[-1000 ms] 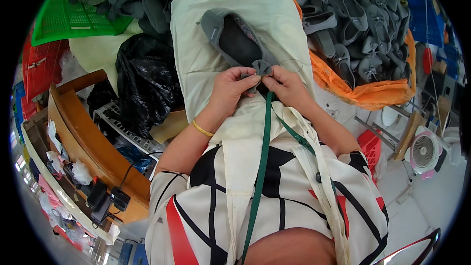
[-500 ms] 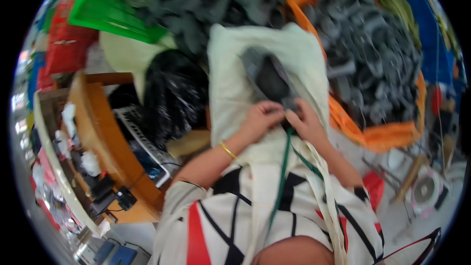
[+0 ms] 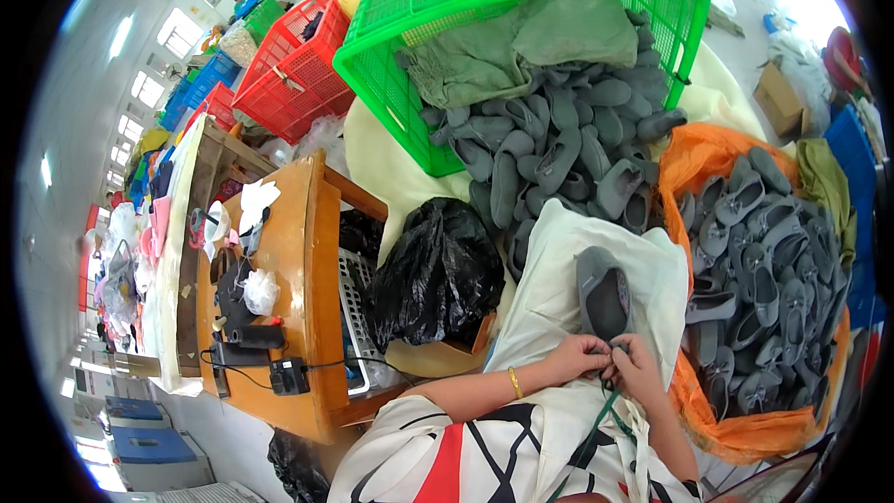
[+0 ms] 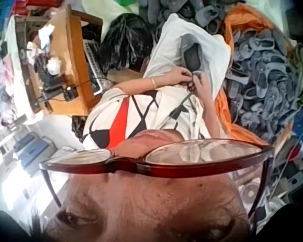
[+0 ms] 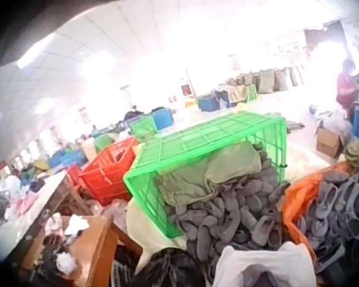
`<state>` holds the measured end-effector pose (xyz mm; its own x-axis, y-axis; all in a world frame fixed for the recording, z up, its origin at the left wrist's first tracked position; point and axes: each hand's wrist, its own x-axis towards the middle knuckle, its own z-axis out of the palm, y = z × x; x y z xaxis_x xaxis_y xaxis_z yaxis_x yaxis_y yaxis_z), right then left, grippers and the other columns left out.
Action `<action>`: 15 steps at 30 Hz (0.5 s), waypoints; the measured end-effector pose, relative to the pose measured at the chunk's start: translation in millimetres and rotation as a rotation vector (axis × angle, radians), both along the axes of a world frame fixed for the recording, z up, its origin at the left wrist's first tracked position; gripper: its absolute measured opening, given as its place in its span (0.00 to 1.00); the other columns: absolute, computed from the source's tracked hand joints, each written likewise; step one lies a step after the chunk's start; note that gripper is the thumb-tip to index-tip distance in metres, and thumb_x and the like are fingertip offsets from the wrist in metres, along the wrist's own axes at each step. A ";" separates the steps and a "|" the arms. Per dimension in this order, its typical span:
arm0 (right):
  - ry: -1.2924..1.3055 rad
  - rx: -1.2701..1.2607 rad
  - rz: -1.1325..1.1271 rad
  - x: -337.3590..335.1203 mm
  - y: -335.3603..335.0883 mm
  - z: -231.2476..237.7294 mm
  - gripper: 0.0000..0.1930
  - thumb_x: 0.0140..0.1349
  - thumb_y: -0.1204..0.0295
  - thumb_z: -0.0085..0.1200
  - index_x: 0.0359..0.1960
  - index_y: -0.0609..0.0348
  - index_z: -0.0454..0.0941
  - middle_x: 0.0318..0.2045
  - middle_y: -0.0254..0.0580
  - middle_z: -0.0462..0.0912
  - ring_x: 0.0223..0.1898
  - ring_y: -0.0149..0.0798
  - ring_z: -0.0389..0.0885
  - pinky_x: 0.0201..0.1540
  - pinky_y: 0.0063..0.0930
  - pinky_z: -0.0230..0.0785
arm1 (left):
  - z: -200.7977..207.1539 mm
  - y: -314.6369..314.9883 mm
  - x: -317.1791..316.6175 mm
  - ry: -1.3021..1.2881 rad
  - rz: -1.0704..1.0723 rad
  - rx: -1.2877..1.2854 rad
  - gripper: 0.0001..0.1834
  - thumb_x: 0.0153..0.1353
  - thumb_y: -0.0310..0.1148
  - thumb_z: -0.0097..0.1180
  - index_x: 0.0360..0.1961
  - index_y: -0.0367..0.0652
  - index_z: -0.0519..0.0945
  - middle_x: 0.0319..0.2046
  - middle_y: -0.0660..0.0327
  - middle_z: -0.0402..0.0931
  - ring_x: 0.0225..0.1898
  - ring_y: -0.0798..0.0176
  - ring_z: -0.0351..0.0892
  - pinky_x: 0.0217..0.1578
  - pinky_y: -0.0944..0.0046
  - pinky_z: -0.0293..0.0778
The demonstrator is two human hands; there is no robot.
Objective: The person assembles gray slipper shoes by hand, attaching decorative fabric bows to the toe area. They pick up a slipper from a large orange bin, position a bow, and secure it with a needle and thread. The finished slippers are placed into a white sack.
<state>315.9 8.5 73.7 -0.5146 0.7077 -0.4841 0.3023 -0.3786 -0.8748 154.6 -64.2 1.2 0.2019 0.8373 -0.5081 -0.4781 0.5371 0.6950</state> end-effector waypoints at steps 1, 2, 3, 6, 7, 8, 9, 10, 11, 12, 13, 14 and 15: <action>-0.044 0.002 0.053 4.8 9.0 15.0 0.08 0.69 0.73 0.47 0.46 0.61 0.75 0.24 0.35 0.77 0.21 0.24 0.75 0.25 0.18 0.67 | -0.3 -1.1 0.9 0.015 0.004 0.013 0.10 0.63 0.31 0.63 0.43 0.41 0.80 0.32 0.68 0.79 0.27 0.76 0.73 0.26 0.75 0.70; -0.088 0.004 0.104 8.6 18.1 22.7 0.09 0.70 0.73 0.47 0.47 0.61 0.76 0.24 0.35 0.78 0.22 0.24 0.76 0.25 0.18 0.68 | -1.2 -0.6 -0.1 0.030 0.009 0.027 0.10 0.62 0.32 0.63 0.43 0.42 0.80 0.33 0.69 0.79 0.28 0.77 0.73 0.26 0.75 0.70; -0.121 0.113 0.080 12.3 25.9 17.4 0.10 0.68 0.73 0.50 0.47 0.57 0.80 0.28 0.41 0.82 0.26 0.31 0.82 0.30 0.23 0.73 | 2.9 0.8 -0.7 0.022 -0.020 0.008 0.10 0.62 0.32 0.63 0.43 0.43 0.79 0.35 0.70 0.78 0.29 0.77 0.73 0.27 0.75 0.70; -0.113 0.942 0.294 8.3 42.9 11.4 0.11 0.63 0.74 0.54 0.46 0.55 0.81 0.30 0.45 0.82 0.29 0.43 0.83 0.33 0.32 0.74 | 10.1 3.1 -4.1 -0.047 -0.071 0.019 0.09 0.62 0.31 0.62 0.42 0.43 0.79 0.34 0.70 0.78 0.29 0.77 0.73 0.27 0.75 0.70; -0.218 0.833 0.407 5.5 43.6 22.1 0.10 0.60 0.73 0.56 0.43 0.54 0.83 0.30 0.47 0.80 0.32 0.50 0.81 0.35 0.39 0.73 | 17.3 4.4 -5.0 -0.035 -0.082 0.011 0.08 0.62 0.30 0.61 0.41 0.43 0.78 0.33 0.69 0.78 0.29 0.77 0.73 0.27 0.75 0.69; -0.244 0.882 0.487 4.7 47.9 22.8 0.08 0.59 0.73 0.57 0.40 0.55 0.82 0.30 0.46 0.80 0.31 0.50 0.80 0.34 0.39 0.72 | 17.1 5.5 -6.3 -0.040 -0.087 0.030 0.08 0.61 0.30 0.61 0.40 0.43 0.78 0.32 0.68 0.77 0.27 0.77 0.71 0.26 0.75 0.68; -0.267 0.925 0.569 3.1 50.3 21.5 0.06 0.59 0.73 0.58 0.38 0.56 0.82 0.29 0.45 0.79 0.31 0.50 0.80 0.33 0.40 0.71 | 17.3 3.3 -7.5 -0.044 -0.089 0.043 0.07 0.61 0.31 0.61 0.39 0.43 0.78 0.30 0.68 0.76 0.25 0.76 0.70 0.24 0.74 0.67; -0.289 0.968 0.652 1.3 52.4 19.8 0.05 0.58 0.73 0.58 0.36 0.57 0.81 0.28 0.45 0.78 0.30 0.51 0.79 0.32 0.40 0.70 | 17.9 2.0 -9.0 -0.048 -0.091 0.056 0.07 0.61 0.31 0.62 0.38 0.43 0.78 0.29 0.67 0.76 0.24 0.76 0.69 0.23 0.74 0.66; -0.246 0.982 0.606 0.3 52.6 17.5 0.04 0.58 0.73 0.59 0.34 0.57 0.80 0.28 0.44 0.78 0.29 0.50 0.79 0.31 0.40 0.70 | 18.0 2.2 -11.1 -0.025 -0.093 0.060 0.07 0.61 0.31 0.61 0.38 0.43 0.78 0.29 0.67 0.76 0.25 0.76 0.71 0.24 0.74 0.68; -0.202 0.995 0.560 0.3 50.6 14.0 0.04 0.57 0.73 0.60 0.32 0.58 0.79 0.27 0.44 0.78 0.28 0.50 0.78 0.31 0.40 0.69 | 18.8 1.2 -13.1 -0.061 -0.086 0.054 0.07 0.61 0.30 0.61 0.39 0.43 0.77 0.30 0.67 0.77 0.26 0.75 0.72 0.26 0.74 0.69; -0.160 1.006 0.519 -0.6 49.8 9.6 0.05 0.56 0.73 0.61 0.30 0.59 0.78 0.27 0.44 0.78 0.27 0.49 0.78 0.30 0.39 0.69 | 19.8 1.5 -15.7 -0.101 -0.078 0.051 0.08 0.62 0.30 0.60 0.41 0.43 0.76 0.31 0.67 0.77 0.28 0.75 0.74 0.27 0.74 0.70; -0.140 0.945 0.425 -2.0 46.7 5.2 0.05 0.55 0.73 0.61 0.30 0.59 0.78 0.26 0.44 0.77 0.27 0.48 0.77 0.30 0.39 0.68 | 21.3 1.1 -19.0 -0.142 -0.069 0.047 0.09 0.62 0.30 0.60 0.42 0.43 0.76 0.32 0.66 0.77 0.29 0.75 0.75 0.28 0.75 0.71; -0.123 0.879 0.330 -1.8 41.0 -0.4 0.05 0.55 0.74 0.61 0.29 0.59 0.77 0.26 0.45 0.77 0.26 0.47 0.77 0.29 0.38 0.68 | 27.5 3.8 -23.6 -0.111 -0.086 0.066 0.09 0.63 0.30 0.59 0.42 0.43 0.75 0.32 0.66 0.77 0.29 0.75 0.75 0.28 0.74 0.71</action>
<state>314.2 49.5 73.4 -0.7345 0.6728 0.0888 0.3859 0.5217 -0.7608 130.9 -60.4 28.7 0.3257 0.8454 -0.4233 -0.5081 0.5341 0.6757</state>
